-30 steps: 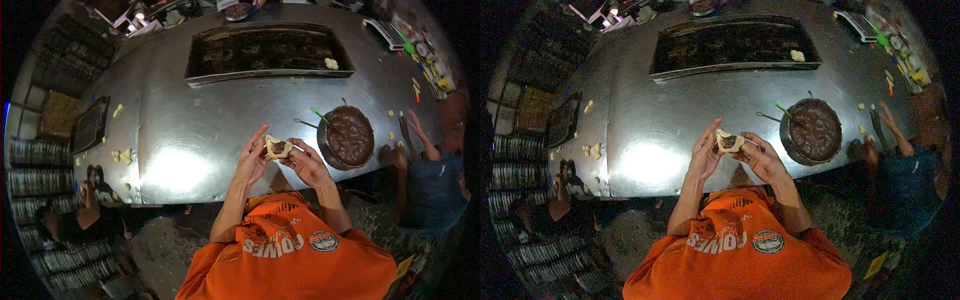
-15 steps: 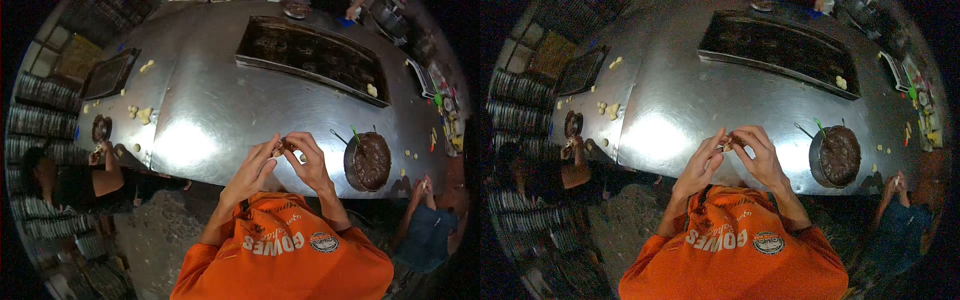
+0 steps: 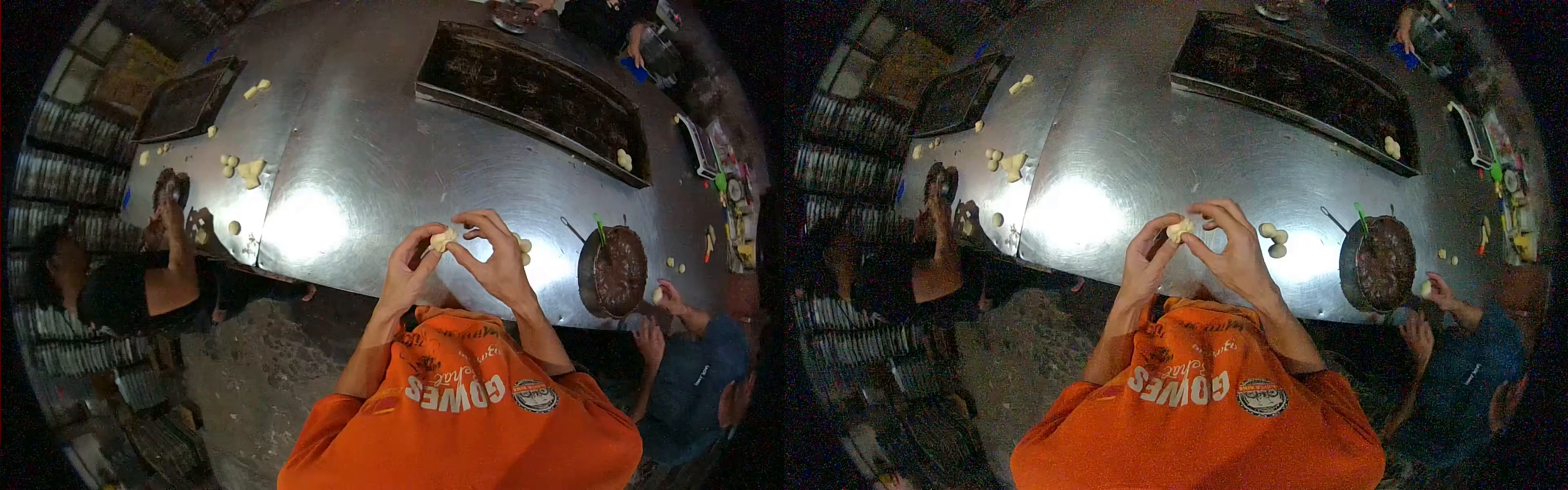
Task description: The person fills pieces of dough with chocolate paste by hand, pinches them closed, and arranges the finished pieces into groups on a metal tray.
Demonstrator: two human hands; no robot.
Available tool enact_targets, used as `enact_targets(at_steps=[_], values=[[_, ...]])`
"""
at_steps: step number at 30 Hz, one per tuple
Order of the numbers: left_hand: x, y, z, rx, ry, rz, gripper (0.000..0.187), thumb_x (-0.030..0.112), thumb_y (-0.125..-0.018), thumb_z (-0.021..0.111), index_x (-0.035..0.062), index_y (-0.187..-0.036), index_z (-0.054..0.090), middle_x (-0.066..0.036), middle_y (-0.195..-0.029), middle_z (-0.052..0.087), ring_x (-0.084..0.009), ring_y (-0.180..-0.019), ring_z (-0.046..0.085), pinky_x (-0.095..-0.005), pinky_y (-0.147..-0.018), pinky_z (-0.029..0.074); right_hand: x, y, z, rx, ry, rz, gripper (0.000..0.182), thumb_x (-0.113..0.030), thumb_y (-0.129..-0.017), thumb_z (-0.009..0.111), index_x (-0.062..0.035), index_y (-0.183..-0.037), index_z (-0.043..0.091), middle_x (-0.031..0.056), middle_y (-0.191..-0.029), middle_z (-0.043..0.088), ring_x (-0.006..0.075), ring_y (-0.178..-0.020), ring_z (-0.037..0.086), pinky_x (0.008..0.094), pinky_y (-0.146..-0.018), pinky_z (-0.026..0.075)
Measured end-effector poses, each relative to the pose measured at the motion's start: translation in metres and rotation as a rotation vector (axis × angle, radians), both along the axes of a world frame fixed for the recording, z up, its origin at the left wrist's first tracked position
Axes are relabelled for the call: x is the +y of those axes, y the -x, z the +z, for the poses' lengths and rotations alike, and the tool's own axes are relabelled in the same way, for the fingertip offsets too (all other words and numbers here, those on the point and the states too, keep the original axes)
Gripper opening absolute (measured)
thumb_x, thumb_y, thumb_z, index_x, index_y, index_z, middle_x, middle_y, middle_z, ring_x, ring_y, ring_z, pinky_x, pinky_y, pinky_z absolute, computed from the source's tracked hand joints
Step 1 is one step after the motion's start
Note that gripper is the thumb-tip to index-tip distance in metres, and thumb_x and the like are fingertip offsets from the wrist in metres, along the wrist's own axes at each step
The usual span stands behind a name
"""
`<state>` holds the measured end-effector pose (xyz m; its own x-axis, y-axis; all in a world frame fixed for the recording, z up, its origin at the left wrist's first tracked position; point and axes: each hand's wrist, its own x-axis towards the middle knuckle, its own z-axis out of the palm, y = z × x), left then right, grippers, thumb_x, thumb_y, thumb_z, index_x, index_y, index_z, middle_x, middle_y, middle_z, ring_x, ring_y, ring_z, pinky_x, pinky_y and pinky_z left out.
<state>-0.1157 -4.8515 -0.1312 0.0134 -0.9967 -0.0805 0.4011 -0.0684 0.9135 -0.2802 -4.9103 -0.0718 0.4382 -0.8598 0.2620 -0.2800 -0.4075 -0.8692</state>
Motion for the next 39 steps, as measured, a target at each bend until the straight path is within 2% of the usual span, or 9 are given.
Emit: enact_targets(at_steps=[5, 8, 10, 12, 14, 18, 24, 30, 39], values=[[-0.013, -0.006, -0.003, -0.193, 0.105, -0.046, 0.041, -0.003, -0.093, 0.051, 0.0065, -0.132, 0.056, -0.005, -0.138, 0.051, -0.0178, -0.126, 0.05, -0.0307, -0.106, 0.039, -0.006, -0.003, -0.031, 0.134, -0.035, -0.107, 0.022, -0.002, -0.084, 0.07, -0.0014, -0.106, 0.068, 0.01, -0.102, 0.067, 0.0264, -0.098, 0.061, 0.0358, -0.083, 0.05], [-0.016, -0.011, -0.007, -0.35, 0.17, 0.135, 0.039, -0.002, -0.094, 0.052, 0.0069, -0.132, 0.056, -0.01, -0.146, 0.045, -0.0227, -0.135, 0.045, -0.034, -0.108, 0.039, -0.016, -0.006, -0.106, 0.322, 0.314, -0.158, 0.017, 0.002, -0.082, 0.063, -0.0008, -0.099, 0.062, 0.0144, -0.102, 0.057, 0.0336, -0.097, 0.057, 0.0413, -0.081, 0.049], [-0.013, -0.021, -0.008, -0.344, 0.154, 0.136, 0.037, 0.0, -0.095, 0.053, 0.0068, -0.132, 0.056, -0.009, -0.146, 0.046, -0.0224, -0.134, 0.045, -0.034, -0.107, 0.039, 0.008, 0.003, -0.145, 0.409, -0.011, -0.092, 0.017, 0.002, -0.082, 0.062, 0.0018, -0.099, 0.061, 0.0146, -0.1, 0.056, 0.0336, -0.097, 0.056, 0.0418, -0.081, 0.049], [-0.009, -0.033, -0.008, -0.346, 0.147, 0.168, 0.034, 0.006, -0.097, 0.056, 0.006, -0.131, 0.056, -0.009, -0.144, 0.047, -0.021, -0.131, 0.047, -0.0341, -0.106, 0.041, 0.029, 0.006, -0.147, 0.324, -0.251, -0.109, 0.017, 0.002, -0.082, 0.061, 0.0028, -0.099, 0.061, 0.0147, -0.101, 0.057, 0.034, -0.096, 0.056, 0.0421, -0.081, 0.049], [-0.001, -0.044, -0.011, -0.362, 0.119, 0.2, 0.033, 0.006, -0.098, 0.056, 0.0059, -0.131, 0.056, -0.009, -0.143, 0.048, -0.0203, -0.13, 0.048, -0.0339, -0.105, 0.042, 0.034, 0.018, -0.142, 0.426, 0.354, 0.052, 0.016, -0.001, -0.085, 0.062, 0.0045, -0.1, 0.061, 0.0161, -0.103, 0.057, 0.0344, -0.093, 0.056, 0.0424, -0.081, 0.048], [0.01, -0.048, -0.021, -0.385, -0.001, 0.276, 0.031, 0.005, -0.098, 0.055, 0.0048, -0.129, 0.057, -0.009, -0.136, 0.054, -0.0187, -0.125, 0.052, -0.0322, -0.102, 0.044, -0.007, -0.007, -0.147, 0.381, 0.326, -0.139, 0.019, 0.0, -0.084, 0.059, 0.0033, -0.103, 0.061, 0.0189, -0.109, 0.056, 0.0373, -0.094, 0.055, 0.0447, -0.082, 0.046], [0.017, -0.049, -0.016, -0.348, -0.026, 0.294, 0.031, 0.004, -0.098, 0.055, 0.0031, -0.129, 0.056, -0.008, -0.13, 0.059, -0.0178, -0.122, 0.054, -0.0307, -0.099, 0.044, 0.035, -0.015, -0.18, 0.422, 0.309, 0.174, 0.026, -0.003, -0.086, 0.057, 0.0026, -0.111, 0.056, 0.0179, -0.101, 0.053, 0.0359, -0.098, 0.049, 0.0466, -0.086, 0.041], [0.026, -0.06, -0.025, -0.339, -0.037, 0.387, 0.029, 0.007, -0.099, 0.055, 0.0041, -0.128, 0.057, -0.007, -0.13, 0.059, -0.0176, -0.124, 0.053, -0.0318, -0.102, 0.043, -0.015, -0.029, -0.197, 0.568, 0.422, -0.004, 0.023, -0.005, -0.09, 0.058, 0.0029, -0.112, 0.055, 0.0189, -0.103, 0.054, 0.0356, -0.098, 0.05, 0.0469, -0.088, 0.042], [0.018, -0.069, -0.023, -0.356, -0.039, 0.456, 0.028, 0.011, -0.099, 0.056, 0.0017, -0.125, 0.06, -0.009, -0.125, 0.062, -0.018, -0.118, 0.056, -0.0318, -0.1, 0.044, -0.01, -0.005, -0.18, 0.508, 0.522, 0.075, 0.02, -0.003, -0.089, 0.053, 0.0025, -0.109, 0.058, 0.0184, -0.102, 0.055, 0.035, -0.094, 0.051, 0.0455, -0.084, 0.043]])
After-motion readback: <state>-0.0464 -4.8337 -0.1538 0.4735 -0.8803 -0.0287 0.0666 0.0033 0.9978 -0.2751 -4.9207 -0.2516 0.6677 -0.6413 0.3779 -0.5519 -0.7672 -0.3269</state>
